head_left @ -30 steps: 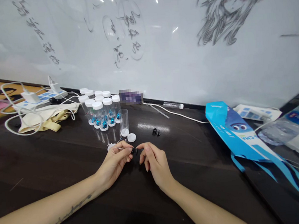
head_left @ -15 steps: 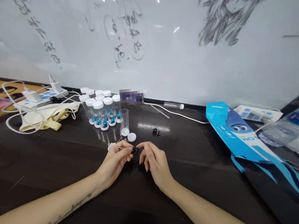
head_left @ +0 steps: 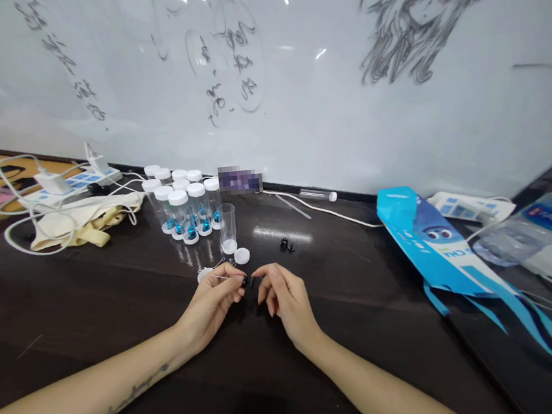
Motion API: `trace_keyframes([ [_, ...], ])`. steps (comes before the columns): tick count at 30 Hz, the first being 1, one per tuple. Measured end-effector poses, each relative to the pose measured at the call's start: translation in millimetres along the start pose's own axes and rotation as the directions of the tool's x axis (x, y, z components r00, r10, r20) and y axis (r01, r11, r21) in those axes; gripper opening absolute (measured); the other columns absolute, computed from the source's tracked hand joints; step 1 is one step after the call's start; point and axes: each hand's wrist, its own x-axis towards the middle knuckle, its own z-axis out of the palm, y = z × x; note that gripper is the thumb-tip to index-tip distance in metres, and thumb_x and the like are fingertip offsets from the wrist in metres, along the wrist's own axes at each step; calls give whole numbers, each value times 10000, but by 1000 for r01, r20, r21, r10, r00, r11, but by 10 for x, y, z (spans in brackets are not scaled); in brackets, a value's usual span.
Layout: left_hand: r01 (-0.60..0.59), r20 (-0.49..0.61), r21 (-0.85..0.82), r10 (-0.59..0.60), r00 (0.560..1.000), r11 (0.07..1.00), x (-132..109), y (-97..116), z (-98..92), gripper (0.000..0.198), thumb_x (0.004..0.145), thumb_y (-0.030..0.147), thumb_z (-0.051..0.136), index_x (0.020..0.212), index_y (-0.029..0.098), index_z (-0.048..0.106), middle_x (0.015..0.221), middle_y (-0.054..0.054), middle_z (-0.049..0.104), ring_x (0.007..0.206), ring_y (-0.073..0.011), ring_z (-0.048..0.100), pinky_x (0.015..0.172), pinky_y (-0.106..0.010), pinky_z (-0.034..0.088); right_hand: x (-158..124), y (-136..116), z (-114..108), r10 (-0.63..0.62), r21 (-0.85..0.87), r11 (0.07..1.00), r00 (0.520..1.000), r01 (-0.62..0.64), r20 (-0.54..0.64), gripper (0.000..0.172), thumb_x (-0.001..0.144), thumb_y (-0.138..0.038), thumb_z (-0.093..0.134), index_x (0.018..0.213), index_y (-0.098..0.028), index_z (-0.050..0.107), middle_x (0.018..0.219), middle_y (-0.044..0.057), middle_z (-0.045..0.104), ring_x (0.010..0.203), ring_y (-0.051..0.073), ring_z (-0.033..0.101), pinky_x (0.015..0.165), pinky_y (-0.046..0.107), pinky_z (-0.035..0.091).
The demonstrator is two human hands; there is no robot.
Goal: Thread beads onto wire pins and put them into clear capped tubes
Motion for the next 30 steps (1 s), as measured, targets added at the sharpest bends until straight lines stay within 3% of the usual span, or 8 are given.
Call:
trace_keyframes([
  [30, -18, 23, 2, 18, 1000, 1000, -7, -12, -20, 68, 751, 137, 750, 754, 139, 682, 648, 23, 614, 565, -46, 554, 548, -109, 468, 10, 29, -5, 2, 35, 999, 1000, -3, 17, 387, 990, -426, 376, 898, -149, 631, 584, -20, 553, 383, 43, 412, 366, 152, 267],
])
